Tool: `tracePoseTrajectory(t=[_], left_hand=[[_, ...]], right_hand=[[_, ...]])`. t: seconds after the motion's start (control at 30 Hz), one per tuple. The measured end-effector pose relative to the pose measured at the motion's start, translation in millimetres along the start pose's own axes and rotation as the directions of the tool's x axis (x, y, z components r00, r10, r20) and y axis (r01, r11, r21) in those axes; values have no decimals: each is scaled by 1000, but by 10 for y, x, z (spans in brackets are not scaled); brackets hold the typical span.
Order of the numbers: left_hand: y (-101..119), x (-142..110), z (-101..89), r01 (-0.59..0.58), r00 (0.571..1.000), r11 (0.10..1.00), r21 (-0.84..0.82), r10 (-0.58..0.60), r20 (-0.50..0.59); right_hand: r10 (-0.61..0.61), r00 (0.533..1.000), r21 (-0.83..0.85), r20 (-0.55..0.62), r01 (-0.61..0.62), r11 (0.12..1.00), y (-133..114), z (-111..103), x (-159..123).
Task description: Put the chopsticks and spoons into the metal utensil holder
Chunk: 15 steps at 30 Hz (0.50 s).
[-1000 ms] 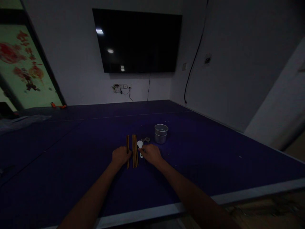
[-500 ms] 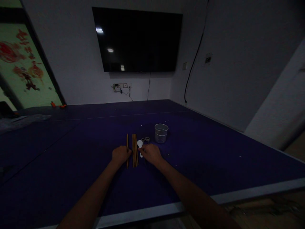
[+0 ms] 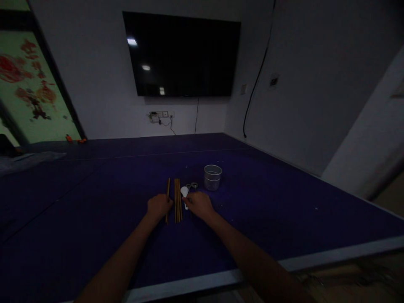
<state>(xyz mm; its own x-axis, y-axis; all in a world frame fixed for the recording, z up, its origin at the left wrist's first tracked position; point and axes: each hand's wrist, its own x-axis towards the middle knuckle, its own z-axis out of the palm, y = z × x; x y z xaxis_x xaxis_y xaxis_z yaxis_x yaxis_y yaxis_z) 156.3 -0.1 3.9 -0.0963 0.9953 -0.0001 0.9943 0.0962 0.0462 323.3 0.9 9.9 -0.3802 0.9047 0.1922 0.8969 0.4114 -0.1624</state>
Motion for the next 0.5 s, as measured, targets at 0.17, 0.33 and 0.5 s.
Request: tracePoseTrajectory(t=[0.17, 0.33, 0.5], left_hand=[[-9, 3, 18, 8, 1000, 1000, -1, -8, -13], [-15, 11, 27, -9, 1000, 1000, 15, 10, -13], [-17, 2, 27, -4, 1000, 1000, 13, 5, -23]], right_hand=[[-7, 1000, 5, -6, 7, 1000, 5, 4, -5], [-2, 1000, 2, 2, 2, 1000, 4, -1, -4], [-4, 1000, -1, 2, 4, 1000, 7, 12, 4]])
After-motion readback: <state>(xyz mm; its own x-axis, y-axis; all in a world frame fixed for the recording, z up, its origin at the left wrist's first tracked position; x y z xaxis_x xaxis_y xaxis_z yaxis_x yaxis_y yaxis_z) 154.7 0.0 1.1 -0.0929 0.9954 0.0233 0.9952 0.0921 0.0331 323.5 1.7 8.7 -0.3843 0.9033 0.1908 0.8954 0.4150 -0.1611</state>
